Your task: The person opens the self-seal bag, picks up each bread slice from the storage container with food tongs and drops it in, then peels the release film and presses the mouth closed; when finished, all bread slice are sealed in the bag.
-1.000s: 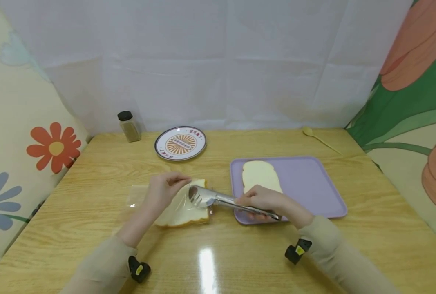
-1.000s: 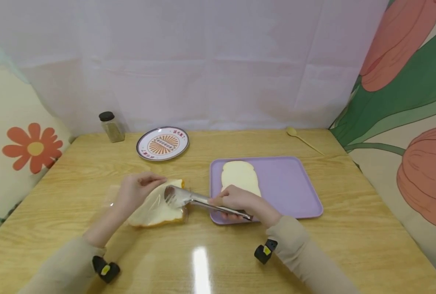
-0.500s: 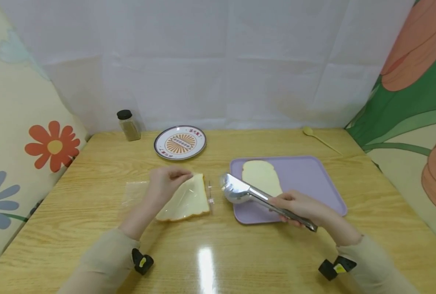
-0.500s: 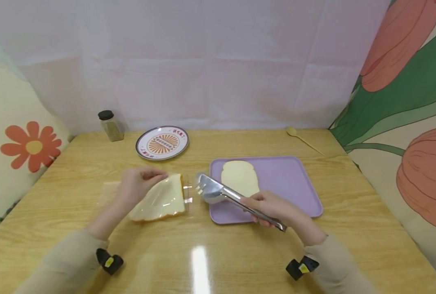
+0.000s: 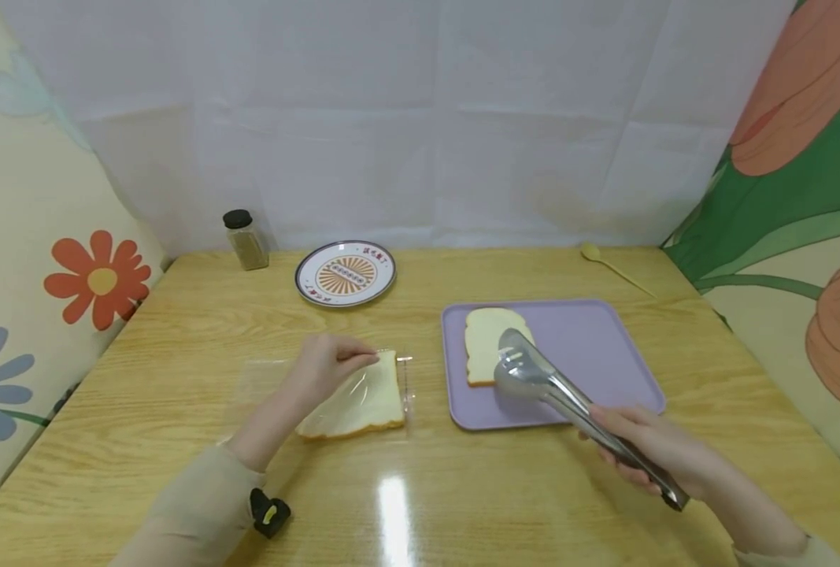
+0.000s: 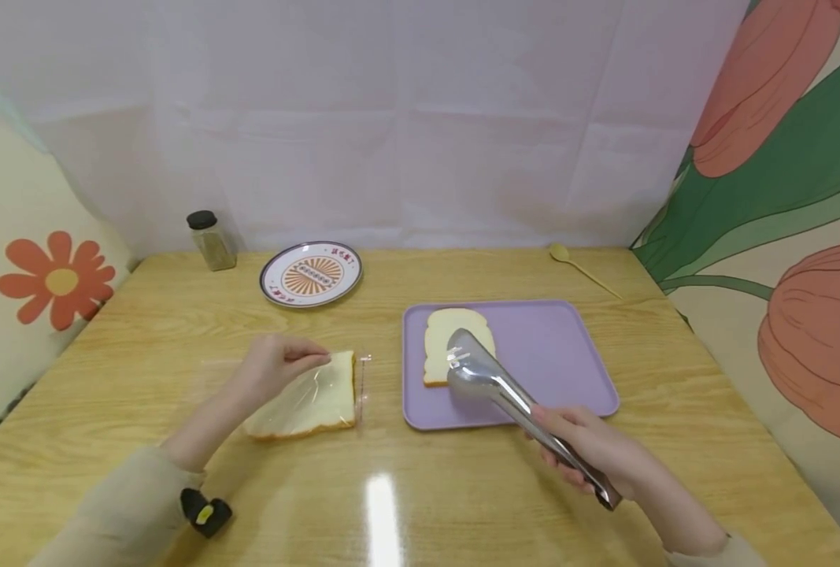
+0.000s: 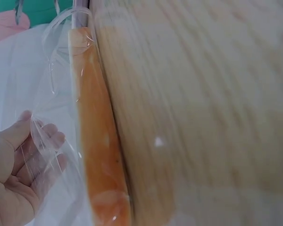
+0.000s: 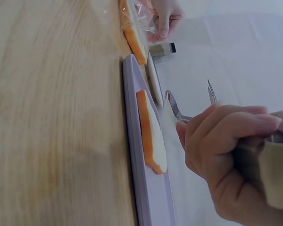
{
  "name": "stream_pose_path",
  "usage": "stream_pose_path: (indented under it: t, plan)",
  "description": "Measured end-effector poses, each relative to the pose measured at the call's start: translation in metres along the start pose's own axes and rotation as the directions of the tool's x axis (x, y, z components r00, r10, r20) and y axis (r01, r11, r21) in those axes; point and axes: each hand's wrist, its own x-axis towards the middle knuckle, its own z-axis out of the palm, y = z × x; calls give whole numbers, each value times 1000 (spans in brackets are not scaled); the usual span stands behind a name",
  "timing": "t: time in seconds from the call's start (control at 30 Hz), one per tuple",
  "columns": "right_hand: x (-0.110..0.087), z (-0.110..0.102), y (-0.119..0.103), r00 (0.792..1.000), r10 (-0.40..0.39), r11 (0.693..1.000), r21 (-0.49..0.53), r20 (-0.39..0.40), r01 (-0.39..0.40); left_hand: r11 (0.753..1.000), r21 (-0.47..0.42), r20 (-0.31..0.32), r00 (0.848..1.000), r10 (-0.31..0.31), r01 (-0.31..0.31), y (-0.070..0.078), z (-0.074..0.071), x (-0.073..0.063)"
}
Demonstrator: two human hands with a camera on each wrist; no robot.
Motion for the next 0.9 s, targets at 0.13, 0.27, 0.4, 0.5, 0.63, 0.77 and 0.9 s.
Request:
stream_pose_path:
  t: [0.13,0.27,0.4,0.5,0.63,0.77,0.9]
  plan:
    - [-10,1,8,1000,26,999,22,-5,-26,1000,8,7,1000,-5,5,-2,-2,-1]
    - [-17,2,15,999,49,998,45,1,-49,1000,11,-16,1000,3,-3,-3,-5,-2]
    - [-20,3,20,998,53,997,53,17,-54,1000,-22,-13,1000,10,-10,-4,-8,-3]
    - [-19,6,22,998,57,997,49,20,-58,999,-33,7,1000,14,-14,-5,-10,-3]
    - [-15,11,22,997,71,997,42,6,-71,999,-31,14,1000,28,-28,-6,-11,-3]
    - [-9,14,21,998,69,998,16,-10,-69,999,-13,5,999,36,-36,-7,-11,-3]
    - [-4,17,19,997,66,998,2,-25,-66,999,8,-9,999,52,-52,-6,-10,-1]
